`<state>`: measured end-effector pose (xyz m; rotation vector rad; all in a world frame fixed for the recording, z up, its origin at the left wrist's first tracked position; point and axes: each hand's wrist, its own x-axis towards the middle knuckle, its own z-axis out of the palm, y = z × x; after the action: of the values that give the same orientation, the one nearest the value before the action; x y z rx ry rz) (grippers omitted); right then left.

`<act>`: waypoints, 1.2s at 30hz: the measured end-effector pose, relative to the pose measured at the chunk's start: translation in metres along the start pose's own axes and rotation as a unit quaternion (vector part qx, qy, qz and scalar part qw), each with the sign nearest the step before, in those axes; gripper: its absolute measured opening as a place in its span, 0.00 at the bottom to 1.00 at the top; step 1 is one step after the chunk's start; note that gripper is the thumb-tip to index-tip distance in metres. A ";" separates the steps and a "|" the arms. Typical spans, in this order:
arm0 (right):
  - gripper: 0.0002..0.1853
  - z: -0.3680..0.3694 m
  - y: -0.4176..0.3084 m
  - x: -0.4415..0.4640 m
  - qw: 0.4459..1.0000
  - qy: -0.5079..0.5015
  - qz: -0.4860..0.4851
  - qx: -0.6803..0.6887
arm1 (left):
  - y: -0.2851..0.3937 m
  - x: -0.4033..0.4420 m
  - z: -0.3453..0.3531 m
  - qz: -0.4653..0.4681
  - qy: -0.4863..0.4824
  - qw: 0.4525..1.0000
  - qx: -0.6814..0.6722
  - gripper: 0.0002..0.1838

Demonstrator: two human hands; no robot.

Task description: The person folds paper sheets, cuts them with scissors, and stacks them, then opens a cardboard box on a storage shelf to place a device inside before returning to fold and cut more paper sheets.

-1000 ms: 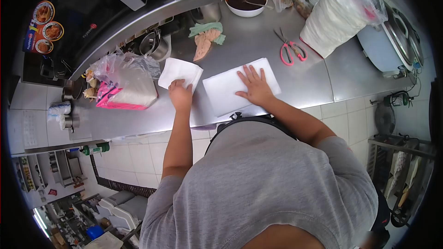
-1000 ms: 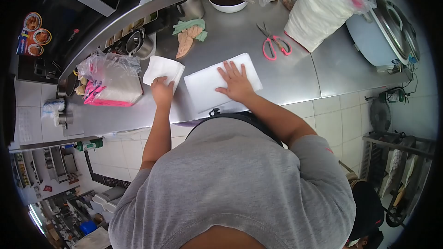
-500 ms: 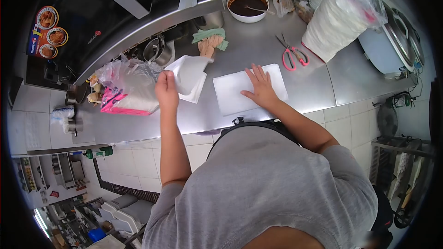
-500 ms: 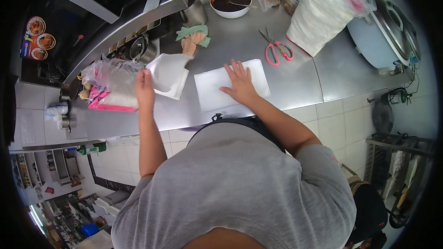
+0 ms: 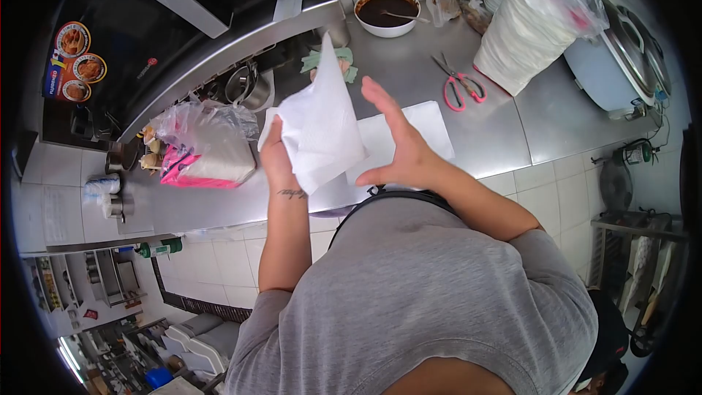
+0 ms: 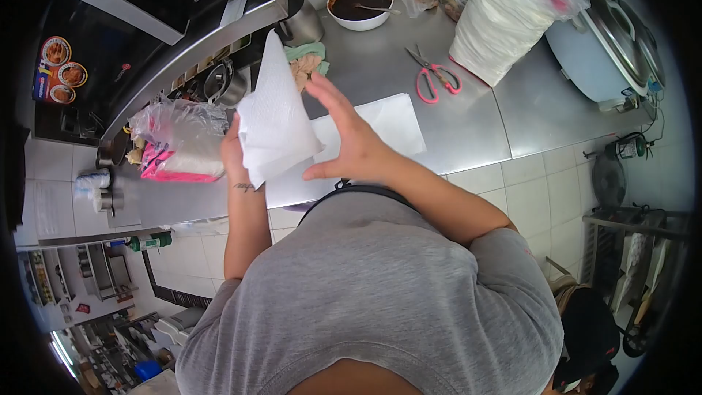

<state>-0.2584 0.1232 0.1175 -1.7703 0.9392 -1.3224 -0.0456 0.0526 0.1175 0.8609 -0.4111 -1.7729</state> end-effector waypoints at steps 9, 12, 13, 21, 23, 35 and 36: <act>0.26 0.003 -0.001 -0.002 0.995 -0.012 -0.052 -0.084 | -0.044 0.011 0.000 0.025 0.032 0.999 -0.013 0.18; 0.23 0.004 0.002 -0.002 1.000 0.004 -0.018 -0.024 | -0.044 0.009 0.001 0.039 0.017 0.999 -0.011 0.18; 0.22 0.005 0.003 -0.002 0.999 0.019 -0.008 -0.025 | -0.044 0.009 0.001 0.039 0.012 0.999 -0.012 0.18; 0.05 0.014 0.012 -0.001 0.986 0.045 -0.034 -0.158 | -0.047 0.005 0.003 0.115 0.032 0.991 0.065 0.18; 0.04 0.007 0.004 0.003 0.974 0.050 -0.060 -0.213 | -0.042 0.003 0.005 0.210 0.049 0.954 0.208 0.24; 0.03 -0.025 -0.034 0.017 0.894 0.031 -0.196 -0.402 | 0.000 -0.063 0.084 0.501 -0.128 0.424 0.744 0.33; 0.03 -0.025 -0.030 0.017 0.901 0.034 -0.196 -0.385 | -0.002 -0.057 0.080 0.501 -0.136 0.430 0.739 0.29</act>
<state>-0.2752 0.1195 0.1563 -2.6402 1.3118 -1.3542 -0.0949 0.0957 0.1904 0.9572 -2.3145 0.0694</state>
